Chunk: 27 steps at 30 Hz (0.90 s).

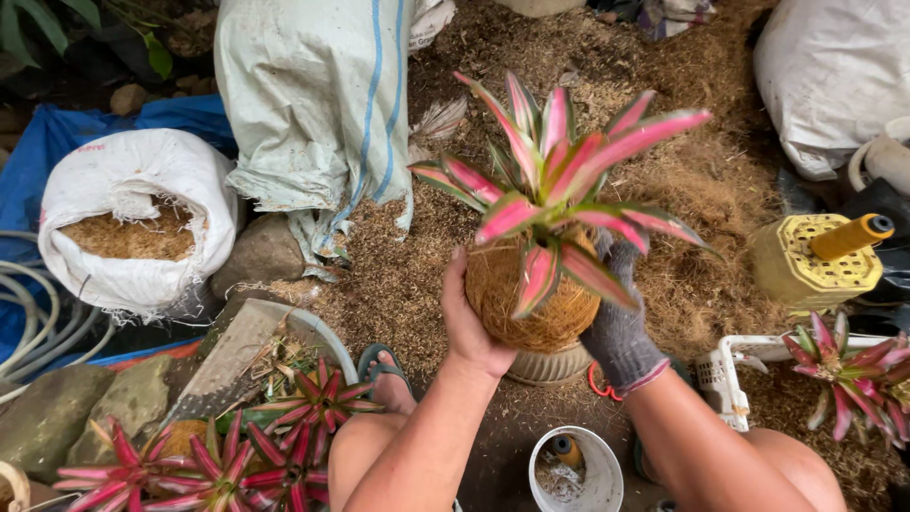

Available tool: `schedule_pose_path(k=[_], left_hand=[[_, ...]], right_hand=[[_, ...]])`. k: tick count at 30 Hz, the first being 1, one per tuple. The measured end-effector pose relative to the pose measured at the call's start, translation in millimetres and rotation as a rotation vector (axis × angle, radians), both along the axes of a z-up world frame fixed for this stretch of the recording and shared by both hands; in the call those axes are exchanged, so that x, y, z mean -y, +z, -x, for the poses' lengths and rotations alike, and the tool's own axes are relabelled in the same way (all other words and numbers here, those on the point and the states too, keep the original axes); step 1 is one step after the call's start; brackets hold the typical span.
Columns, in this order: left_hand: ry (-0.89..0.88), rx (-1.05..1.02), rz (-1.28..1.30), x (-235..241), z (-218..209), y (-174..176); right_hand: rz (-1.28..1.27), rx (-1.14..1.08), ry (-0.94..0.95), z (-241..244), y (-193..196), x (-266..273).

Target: The person wraps a bromeliad plant in a coconut husk, using a gloved hand to press and smooth the husk around the plant's base. The person rotates the plant to ensure even coverage and occasionally adjusts the position of the leaves.

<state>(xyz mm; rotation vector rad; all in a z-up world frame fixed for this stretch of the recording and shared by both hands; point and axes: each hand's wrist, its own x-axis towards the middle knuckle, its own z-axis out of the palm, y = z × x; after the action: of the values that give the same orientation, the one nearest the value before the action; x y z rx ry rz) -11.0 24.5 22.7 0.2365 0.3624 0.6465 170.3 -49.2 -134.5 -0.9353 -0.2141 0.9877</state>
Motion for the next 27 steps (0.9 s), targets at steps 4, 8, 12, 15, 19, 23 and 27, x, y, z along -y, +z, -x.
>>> schedule_pose_path(k=[4, 8, 12, 15, 19, 23, 27], left_hand=[[0.062, -0.001, -0.032, -13.1, -0.9, 0.6], [0.206, -0.152, -0.176, -14.3, -2.5, 1.2], [0.318, -0.187, -0.198, 1.9, -6.5, -3.5], [0.298, -0.129, -0.147, 3.8, -7.9, -6.4], [0.221, -0.019, -0.065, 2.8, -7.7, -0.9], [0.264, -0.203, 0.040, 8.7, -10.8, 6.7], [0.315, -0.110, 0.046, 17.9, -13.7, 6.7]], right_hand=[[0.157, 0.388, 0.053, -1.4, 74.3, 2.3], [-0.088, 1.170, 0.112, 32.5, 158.9, 28.0], [0.127, 0.876, 0.074, 69.3, 174.5, 14.2], [0.149, 0.810, 0.125, 70.9, 172.2, 13.6], [-0.126, 0.883, 0.097, 70.5, 169.3, 18.1], [-0.243, 1.060, -0.066, 70.0, 152.0, 8.8], [-0.278, 0.487, -0.263, 89.9, 135.0, 1.6]])
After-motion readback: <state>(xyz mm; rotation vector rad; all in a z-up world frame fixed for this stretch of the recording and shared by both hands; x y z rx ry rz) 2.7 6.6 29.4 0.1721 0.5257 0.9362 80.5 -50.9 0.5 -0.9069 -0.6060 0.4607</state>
